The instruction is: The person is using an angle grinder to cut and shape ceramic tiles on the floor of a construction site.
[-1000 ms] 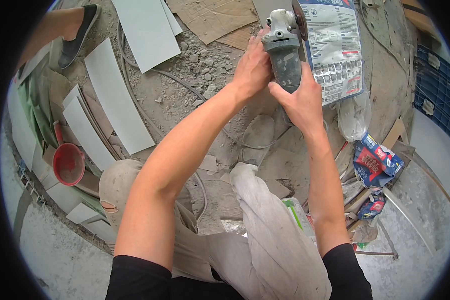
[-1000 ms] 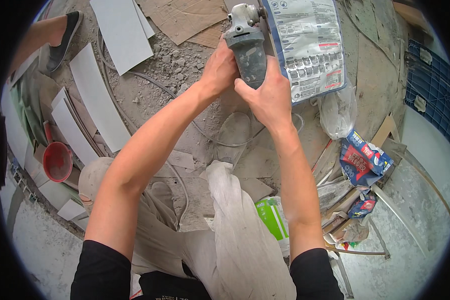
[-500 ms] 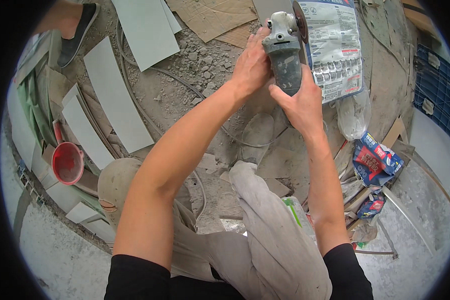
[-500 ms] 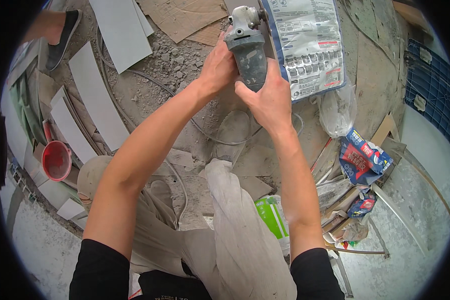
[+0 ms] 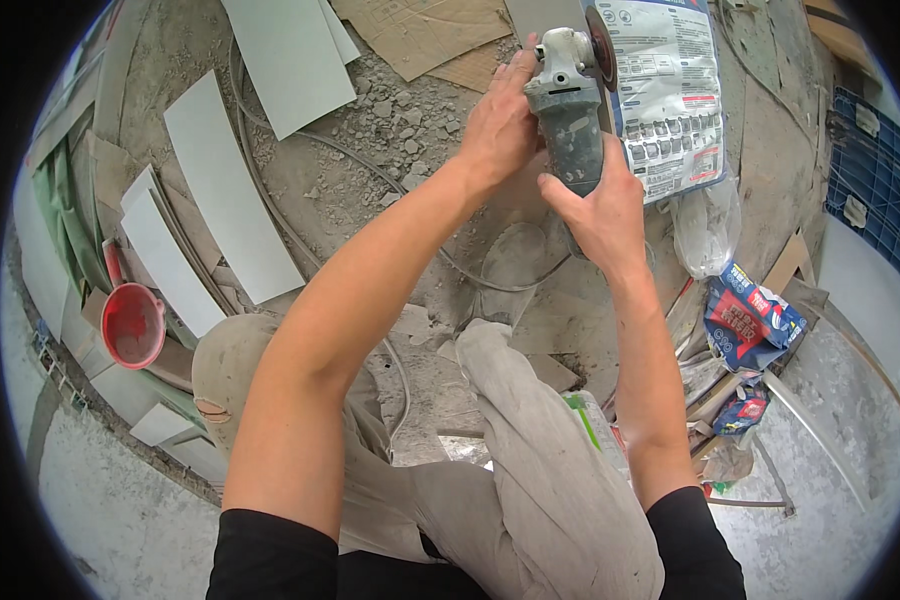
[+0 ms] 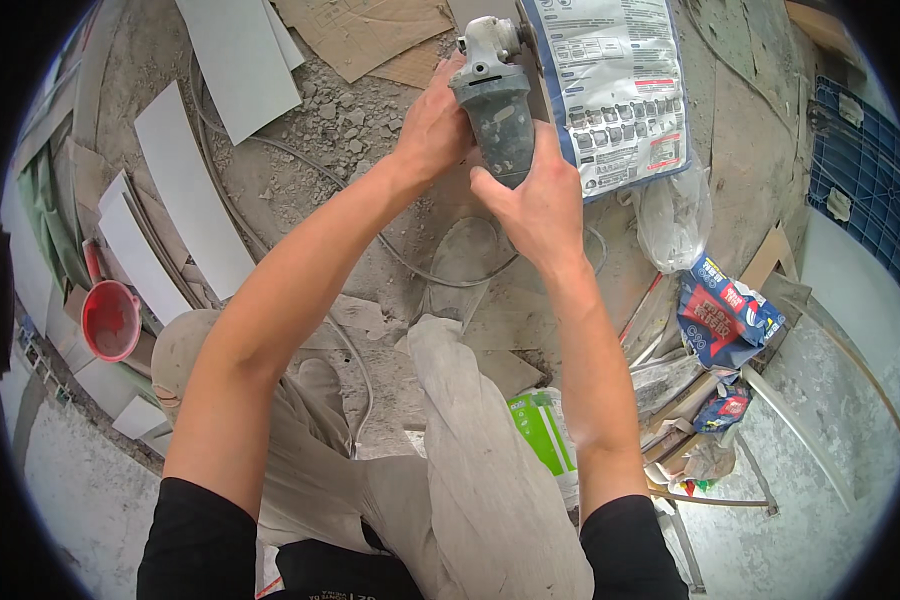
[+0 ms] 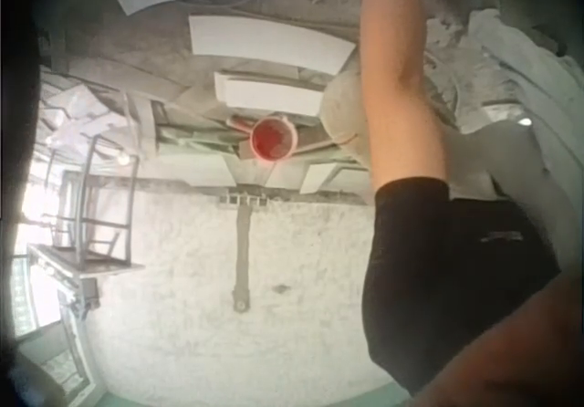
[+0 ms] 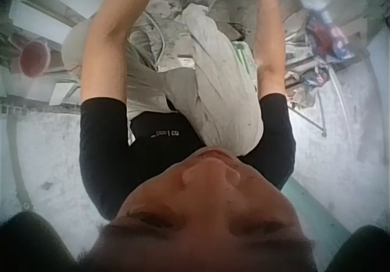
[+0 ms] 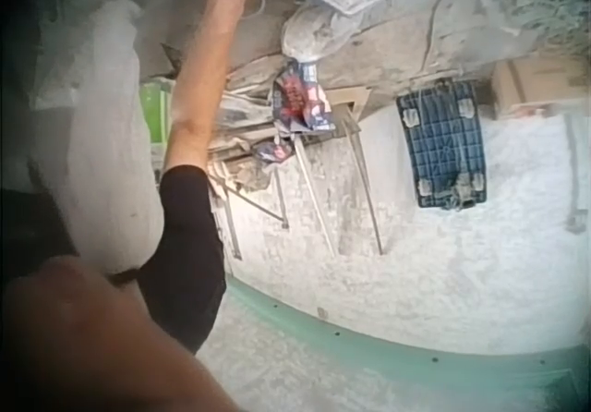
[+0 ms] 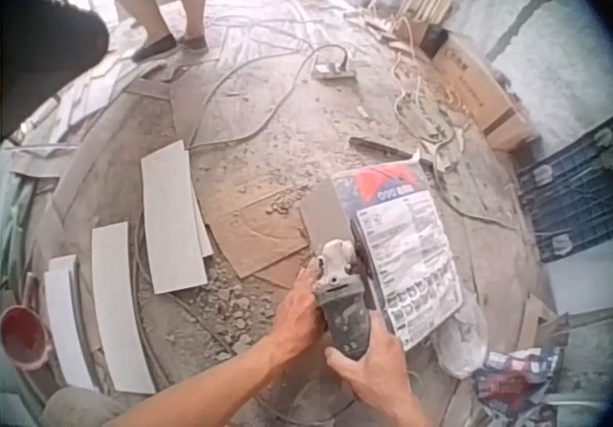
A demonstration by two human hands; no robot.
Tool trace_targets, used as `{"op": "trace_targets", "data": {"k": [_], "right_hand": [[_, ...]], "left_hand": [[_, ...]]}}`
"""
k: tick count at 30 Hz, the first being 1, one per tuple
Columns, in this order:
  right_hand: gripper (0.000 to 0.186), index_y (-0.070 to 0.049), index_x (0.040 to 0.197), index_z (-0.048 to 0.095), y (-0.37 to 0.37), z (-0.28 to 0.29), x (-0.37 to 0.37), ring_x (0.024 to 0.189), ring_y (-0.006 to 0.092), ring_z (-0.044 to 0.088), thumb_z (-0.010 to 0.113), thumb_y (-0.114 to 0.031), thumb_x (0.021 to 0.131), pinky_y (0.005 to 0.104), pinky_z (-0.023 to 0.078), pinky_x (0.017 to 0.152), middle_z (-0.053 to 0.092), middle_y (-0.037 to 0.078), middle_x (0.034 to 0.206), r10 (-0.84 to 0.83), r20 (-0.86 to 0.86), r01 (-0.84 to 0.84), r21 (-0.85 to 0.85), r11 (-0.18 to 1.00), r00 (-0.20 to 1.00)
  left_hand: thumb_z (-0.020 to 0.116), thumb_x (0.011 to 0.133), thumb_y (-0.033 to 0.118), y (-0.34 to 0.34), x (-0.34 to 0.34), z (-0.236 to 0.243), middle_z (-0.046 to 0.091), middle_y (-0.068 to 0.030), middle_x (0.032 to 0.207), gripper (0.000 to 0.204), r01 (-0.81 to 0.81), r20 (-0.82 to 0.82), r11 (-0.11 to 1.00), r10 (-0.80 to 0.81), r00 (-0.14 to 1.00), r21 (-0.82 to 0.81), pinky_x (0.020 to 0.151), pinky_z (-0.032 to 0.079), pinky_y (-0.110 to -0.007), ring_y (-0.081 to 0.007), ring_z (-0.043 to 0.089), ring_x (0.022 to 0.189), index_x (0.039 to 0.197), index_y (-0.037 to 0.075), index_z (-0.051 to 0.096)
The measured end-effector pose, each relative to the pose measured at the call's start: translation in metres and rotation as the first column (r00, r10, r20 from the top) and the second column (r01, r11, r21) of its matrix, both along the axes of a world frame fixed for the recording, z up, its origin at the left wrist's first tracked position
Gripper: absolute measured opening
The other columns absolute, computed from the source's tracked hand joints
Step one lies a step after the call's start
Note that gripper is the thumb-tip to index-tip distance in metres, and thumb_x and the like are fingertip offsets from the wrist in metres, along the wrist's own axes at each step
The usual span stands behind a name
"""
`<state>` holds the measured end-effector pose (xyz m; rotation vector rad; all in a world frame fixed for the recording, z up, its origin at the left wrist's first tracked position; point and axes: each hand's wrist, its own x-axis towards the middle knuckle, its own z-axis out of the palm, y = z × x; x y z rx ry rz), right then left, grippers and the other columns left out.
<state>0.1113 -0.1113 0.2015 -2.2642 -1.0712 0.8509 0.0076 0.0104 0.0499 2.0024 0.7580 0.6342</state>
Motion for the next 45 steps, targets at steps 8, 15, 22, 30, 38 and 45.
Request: {"op": "trace_targets", "data": {"k": [8,15,22,30,38,45], "right_hand": [[0.066,0.003,0.142,0.068,-0.006,0.003,-0.003,0.1,0.0273,0.084,0.094,-0.026,0.089,0.0424,0.065,0.096,0.086,0.016,0.112,-0.018,-0.016,0.017,-0.053,0.998,1.0],[0.063,0.002,0.14,0.069,-0.012,0.0,-0.003,0.096,0.0249,0.083,0.094,-0.026,0.09,0.0418,0.065,0.093,0.086,0.015,0.109,-0.009,0.0,0.009,-0.044,0.999,1.0],[0.062,0.002,0.139,0.068,-0.012,0.001,-0.005,0.096,0.0249,0.083,0.094,-0.024,0.09,0.0416,0.065,0.093,0.086,0.015,0.108,-0.026,0.004,0.026,-0.069,0.997,1.0],[0.062,0.002,0.141,0.068,-0.018,0.005,-0.009,0.102,0.0261,0.084,0.095,-0.023,0.09,0.0412,0.065,0.096,0.086,0.016,0.114,-0.043,-0.022,0.041,-0.08,0.996,0.999],[0.064,0.002,0.139,0.065,-0.028,0.004,-0.01,0.098,0.0366,0.085,0.094,-0.026,0.088,0.0469,0.065,0.09,0.084,0.021,0.108,-0.045,-0.017,0.044,-0.054,0.998,0.999],[0.065,0.002,0.14,0.065,-0.035,0.004,-0.013,0.097,0.0363,0.084,0.094,-0.025,0.088,0.0468,0.065,0.09,0.084,0.02,0.109,-0.052,-0.017,0.051,-0.042,0.998,0.998]], "left_hand": [[0.098,0.08,0.013,0.001,-0.004,0.0,0.029,-0.0217,0.194,0.079,0.001,-0.047,1.0,-0.002,0.999,-0.015,0.131,0.052,-0.056,-0.0484,0.05,0.166,0.155,0.027,0.078],[0.099,0.082,0.019,0.003,-0.001,-0.008,0.03,-0.024,0.193,0.086,-0.001,-0.036,0.992,0.006,0.999,0.122,0.135,0.049,-0.055,-0.0486,0.05,0.166,0.163,0.017,0.071],[0.098,0.084,0.021,0.001,-0.003,-0.01,0.028,-0.0246,0.193,0.085,0.013,-0.056,0.993,-0.006,0.998,0.115,0.137,0.046,-0.054,-0.049,0.049,0.167,0.164,0.013,0.069],[0.102,0.081,0.021,0.001,-0.004,-0.007,0.026,-0.023,0.194,0.101,-0.012,-0.058,0.994,0.019,0.998,0.107,0.134,0.05,-0.055,-0.0523,0.051,0.164,0.172,0.022,0.059],[0.099,0.083,0.017,-0.001,-0.006,0.006,0.028,-0.0257,0.192,0.119,0.014,-0.134,0.999,-0.009,0.991,0.035,0.133,0.052,-0.056,-0.055,0.051,0.163,0.185,0.035,0.04],[0.091,0.089,0.012,-0.001,-0.003,0.007,0.032,-0.0289,0.19,0.116,-0.024,-0.053,0.994,0.03,0.998,0.105,0.134,0.05,-0.056,-0.053,0.053,0.162,0.187,0.037,0.035]]}}
